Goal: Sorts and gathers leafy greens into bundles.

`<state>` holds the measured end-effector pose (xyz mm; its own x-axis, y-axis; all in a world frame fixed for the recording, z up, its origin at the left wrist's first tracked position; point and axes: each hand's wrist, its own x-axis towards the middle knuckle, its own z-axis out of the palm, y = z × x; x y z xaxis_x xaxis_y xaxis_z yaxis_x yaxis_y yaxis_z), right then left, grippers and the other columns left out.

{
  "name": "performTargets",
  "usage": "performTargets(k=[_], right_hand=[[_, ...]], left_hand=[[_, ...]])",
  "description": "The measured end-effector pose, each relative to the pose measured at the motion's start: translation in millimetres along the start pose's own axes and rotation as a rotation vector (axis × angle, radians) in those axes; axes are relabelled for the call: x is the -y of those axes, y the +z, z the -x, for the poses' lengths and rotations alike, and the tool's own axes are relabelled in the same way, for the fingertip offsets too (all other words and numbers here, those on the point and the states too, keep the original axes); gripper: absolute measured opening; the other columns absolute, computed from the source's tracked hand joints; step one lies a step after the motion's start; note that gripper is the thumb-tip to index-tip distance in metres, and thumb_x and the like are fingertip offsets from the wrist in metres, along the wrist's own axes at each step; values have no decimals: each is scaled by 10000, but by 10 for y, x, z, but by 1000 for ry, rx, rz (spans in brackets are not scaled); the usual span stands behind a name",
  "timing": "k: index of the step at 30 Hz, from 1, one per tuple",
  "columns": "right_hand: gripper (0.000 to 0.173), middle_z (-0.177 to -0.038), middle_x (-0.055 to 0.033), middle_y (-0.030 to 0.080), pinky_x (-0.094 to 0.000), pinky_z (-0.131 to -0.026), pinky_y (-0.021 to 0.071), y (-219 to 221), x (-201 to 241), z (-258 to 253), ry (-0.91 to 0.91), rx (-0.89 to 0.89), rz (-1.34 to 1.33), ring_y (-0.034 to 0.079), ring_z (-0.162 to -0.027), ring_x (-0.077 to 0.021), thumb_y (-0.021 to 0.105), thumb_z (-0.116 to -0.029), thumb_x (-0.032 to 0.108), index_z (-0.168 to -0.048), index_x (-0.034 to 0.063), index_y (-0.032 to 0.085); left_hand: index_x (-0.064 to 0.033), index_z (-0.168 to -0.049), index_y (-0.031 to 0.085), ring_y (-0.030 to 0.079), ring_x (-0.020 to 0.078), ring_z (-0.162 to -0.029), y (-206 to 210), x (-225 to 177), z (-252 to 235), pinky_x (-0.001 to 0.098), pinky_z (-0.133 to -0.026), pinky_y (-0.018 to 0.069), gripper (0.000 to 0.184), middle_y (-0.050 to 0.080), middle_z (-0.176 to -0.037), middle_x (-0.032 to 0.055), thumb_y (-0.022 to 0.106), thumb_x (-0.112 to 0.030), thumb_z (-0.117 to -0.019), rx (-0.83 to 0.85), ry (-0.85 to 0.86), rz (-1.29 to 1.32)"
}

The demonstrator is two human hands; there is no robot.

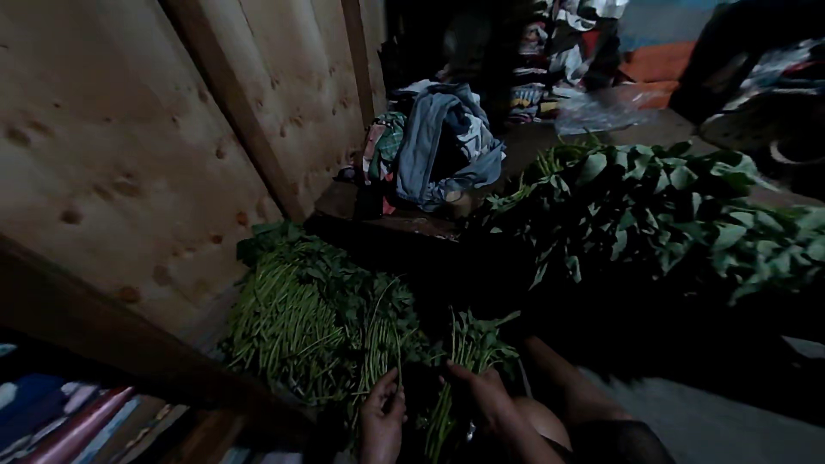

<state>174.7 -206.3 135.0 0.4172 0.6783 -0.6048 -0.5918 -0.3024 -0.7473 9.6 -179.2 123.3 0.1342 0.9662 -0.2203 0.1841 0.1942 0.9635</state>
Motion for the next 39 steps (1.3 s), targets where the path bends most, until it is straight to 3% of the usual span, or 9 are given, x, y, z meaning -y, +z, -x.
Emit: performTargets(k=[5, 8, 11, 17, 21, 27, 31, 35, 39], right_hand=[[307, -890, -138, 725, -347, -690, 619, -10, -17, 35, -53, -14, 3, 725, -753, -207, 680, -993, 124, -1218, -50, 563], [278, -884, -137, 729, -339, -693, 623, -8, -13, 64, -54, 24, -3, 728, -752, -203, 658, -1008, 127, -1202, -52, 569], [260, -862, -131, 722, -340, -662, 618, 6, 4, 78, -33, 50, -2, 717, -713, -197, 660, -1005, 126, -1182, -46, 578], [267, -888, -146, 717, -359, -688, 623, -35, -19, 50, -9, 90, -113, 721, -752, -211, 649, -1003, 99, -1204, -44, 546], [408, -983, -155, 724, -369, -787, 624, -62, -13, 72, -36, 115, -65, 729, -859, -212, 757, -896, 12, -1243, -50, 551], [390, -974, -151, 733, -385, -779, 629, -90, 17, 118, -19, 185, 29, 735, -851, -221, 758, -893, 17, -1227, -47, 568], [490, -1005, -139, 724, -390, -817, 630, -125, 6, 149, -21, 331, 123, 733, -884, -214, 754, -848, -43, -1277, -32, 516], [513, -1000, -147, 735, -408, -822, 635, -134, -8, 141, -27, 362, 108, 740, -890, -232, 777, -817, -43, -1266, -32, 531], [414, -976, -142, 734, -387, -795, 634, -108, 1, 137, -33, 296, 61, 738, -863, -219, 757, -865, -21, -1229, -37, 561]], left_hand=[[38, -1366, 590, 669, 206, -825, 112, 78, 1, 351, -727, 582, 372, 643, -1125, 213, 545, 34, -997, -43, 30, -98], [12, -1327, 643, 703, 283, -947, 187, 129, 52, 428, -847, 593, 357, 665, -1201, 239, 563, 20, -979, 18, 159, -246], [-20, -1273, 701, 675, 277, -1045, 283, 100, 169, 402, -931, 557, 343, 681, -1192, 209, 589, 28, -952, 82, 288, -316], [-40, -1227, 736, 698, 297, -1006, 348, 34, 315, 431, -896, 578, 323, 689, -1161, 217, 579, 22, -951, -61, 423, -479], [-11, -1140, 766, 709, 307, -923, 413, 42, 351, 410, -843, 598, 293, 701, -1062, 224, 611, 66, -904, -166, 545, -524], [39, -1283, 662, 654, 276, -1083, 375, -115, 227, 401, -943, 546, 346, 643, -1242, 232, 619, -160, -1004, -10, 255, -230], [42, -1140, 695, 645, 105, -898, 394, -247, 29, 270, -828, 539, 256, 692, -1019, 104, 679, -149, -971, 18, 116, 46], [-7, -911, 687, 628, 74, -723, 419, -273, -22, 232, -689, 545, 44, 660, -799, 24, 697, -47, -925, -11, 120, 246], [15, -919, 695, 698, 85, -805, 402, -233, 61, 234, -759, 602, 32, 719, -878, 44, 694, 33, -893, -56, 281, 303]])
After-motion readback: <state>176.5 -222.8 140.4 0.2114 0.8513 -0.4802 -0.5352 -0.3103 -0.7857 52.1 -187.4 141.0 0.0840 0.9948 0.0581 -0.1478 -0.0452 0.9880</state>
